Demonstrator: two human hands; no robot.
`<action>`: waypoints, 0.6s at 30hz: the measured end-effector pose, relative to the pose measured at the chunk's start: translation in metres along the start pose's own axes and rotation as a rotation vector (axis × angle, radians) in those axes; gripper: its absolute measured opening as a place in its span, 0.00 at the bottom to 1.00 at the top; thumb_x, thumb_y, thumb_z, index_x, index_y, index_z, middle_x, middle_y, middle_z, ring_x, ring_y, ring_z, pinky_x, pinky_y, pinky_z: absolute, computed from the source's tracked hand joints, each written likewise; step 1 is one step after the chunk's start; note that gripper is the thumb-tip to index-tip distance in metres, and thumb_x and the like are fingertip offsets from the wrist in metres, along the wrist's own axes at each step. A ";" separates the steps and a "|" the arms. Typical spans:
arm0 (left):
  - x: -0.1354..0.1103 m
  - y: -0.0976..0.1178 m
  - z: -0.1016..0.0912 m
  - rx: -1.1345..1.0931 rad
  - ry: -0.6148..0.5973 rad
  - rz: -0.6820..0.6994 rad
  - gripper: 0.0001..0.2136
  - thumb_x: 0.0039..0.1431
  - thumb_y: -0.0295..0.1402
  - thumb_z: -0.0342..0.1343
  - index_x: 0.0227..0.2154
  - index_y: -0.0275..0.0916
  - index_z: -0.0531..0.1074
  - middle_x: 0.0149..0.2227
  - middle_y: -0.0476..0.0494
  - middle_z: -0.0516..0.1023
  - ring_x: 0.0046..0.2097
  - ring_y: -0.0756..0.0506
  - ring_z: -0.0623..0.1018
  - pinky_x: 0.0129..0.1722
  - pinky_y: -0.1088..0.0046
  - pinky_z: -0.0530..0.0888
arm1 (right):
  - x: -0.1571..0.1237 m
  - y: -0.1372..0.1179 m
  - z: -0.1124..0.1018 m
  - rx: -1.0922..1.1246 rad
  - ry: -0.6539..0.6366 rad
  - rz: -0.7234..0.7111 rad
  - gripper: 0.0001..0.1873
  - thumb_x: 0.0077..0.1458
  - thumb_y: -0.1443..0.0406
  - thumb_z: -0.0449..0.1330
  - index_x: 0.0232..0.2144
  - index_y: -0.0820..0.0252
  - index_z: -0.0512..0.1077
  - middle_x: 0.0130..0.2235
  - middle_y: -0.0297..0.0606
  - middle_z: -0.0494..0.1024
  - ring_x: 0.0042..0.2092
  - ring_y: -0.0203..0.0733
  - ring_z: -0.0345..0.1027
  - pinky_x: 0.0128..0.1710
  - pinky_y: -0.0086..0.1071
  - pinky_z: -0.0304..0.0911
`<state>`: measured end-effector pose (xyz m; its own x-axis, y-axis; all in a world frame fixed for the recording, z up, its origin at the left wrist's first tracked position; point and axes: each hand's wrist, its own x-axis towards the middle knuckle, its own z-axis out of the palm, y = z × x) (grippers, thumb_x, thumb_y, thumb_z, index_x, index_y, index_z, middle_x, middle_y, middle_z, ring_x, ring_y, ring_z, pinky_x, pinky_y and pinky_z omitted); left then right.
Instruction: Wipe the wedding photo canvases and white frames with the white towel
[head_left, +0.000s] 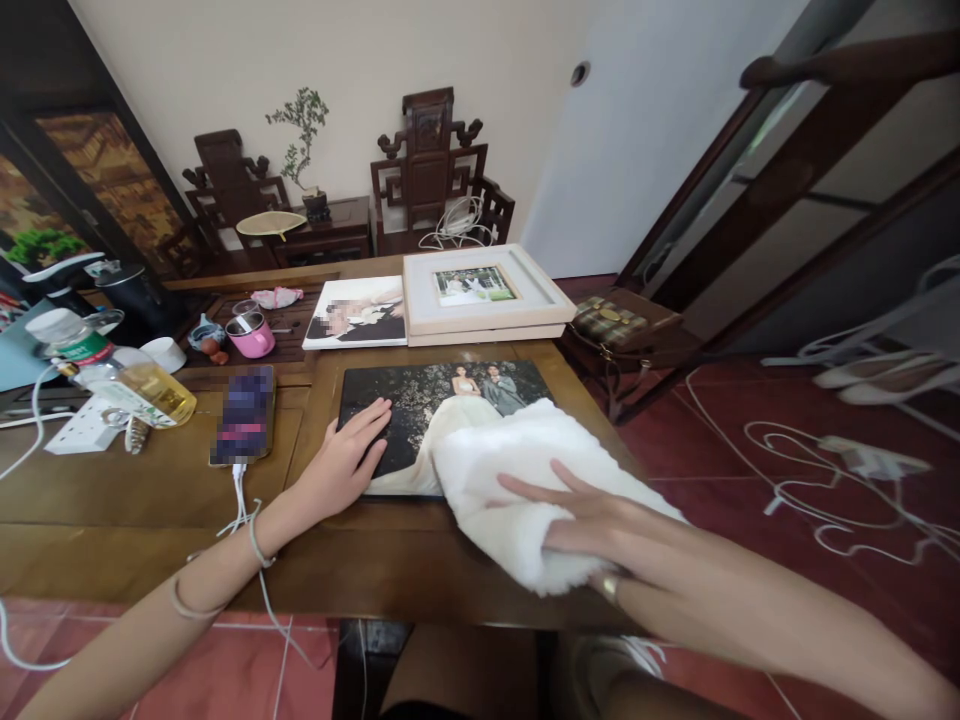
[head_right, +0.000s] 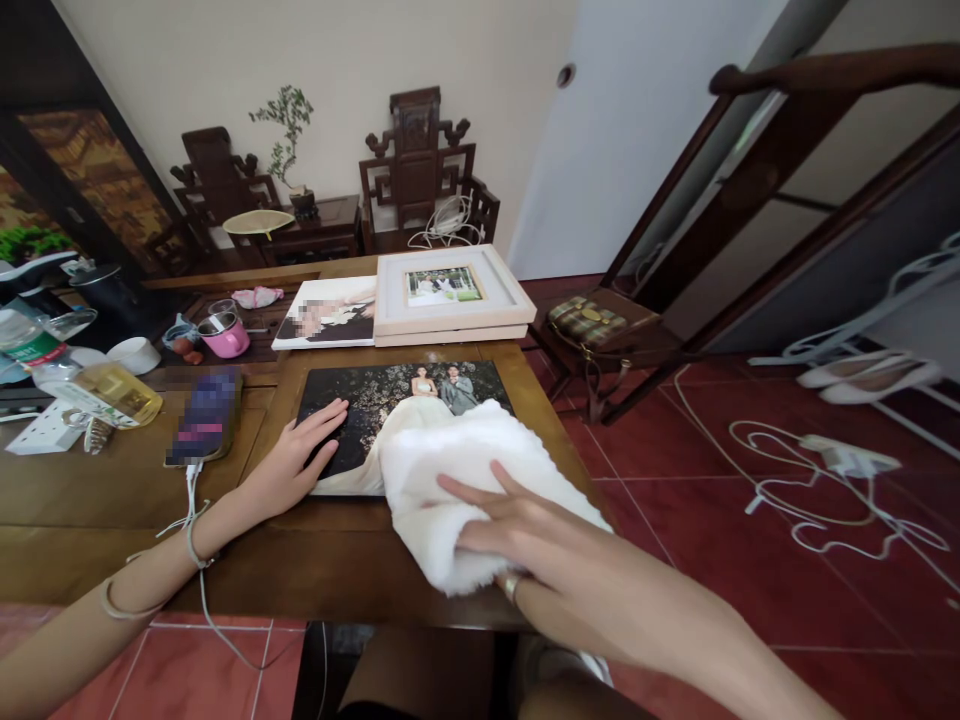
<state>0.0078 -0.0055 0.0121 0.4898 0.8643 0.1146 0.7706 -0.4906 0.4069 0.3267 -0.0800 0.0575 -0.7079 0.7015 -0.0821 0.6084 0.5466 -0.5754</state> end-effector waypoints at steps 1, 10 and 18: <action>0.000 0.000 0.000 0.000 -0.003 -0.005 0.20 0.69 0.34 0.39 0.62 0.42 0.56 0.66 0.38 0.55 0.67 0.42 0.56 0.62 0.48 0.54 | 0.010 0.002 -0.004 -0.014 -0.009 0.006 0.29 0.42 0.76 0.49 0.44 0.49 0.74 0.63 0.29 0.63 0.67 0.50 0.46 0.66 0.52 0.43; 0.000 -0.003 0.000 -0.034 0.009 0.024 0.20 0.69 0.34 0.39 0.62 0.43 0.57 0.66 0.39 0.57 0.67 0.42 0.56 0.62 0.50 0.55 | 0.117 0.060 -0.033 -0.218 0.187 0.017 0.24 0.50 0.74 0.47 0.48 0.59 0.70 0.60 0.42 0.69 0.68 0.52 0.45 0.65 0.60 0.37; 0.000 -0.002 0.001 -0.024 -0.002 -0.007 0.22 0.69 0.35 0.38 0.64 0.40 0.54 0.67 0.37 0.52 0.68 0.41 0.52 0.61 0.45 0.55 | 0.082 0.012 -0.011 -0.281 0.101 -0.011 0.23 0.48 0.78 0.48 0.44 0.62 0.73 0.62 0.53 0.64 0.68 0.55 0.43 0.64 0.61 0.41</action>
<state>0.0067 -0.0048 0.0106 0.4849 0.8677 0.1097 0.7641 -0.4813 0.4295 0.2797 -0.0110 0.0530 -0.6842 0.7291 0.0125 0.6862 0.6496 -0.3273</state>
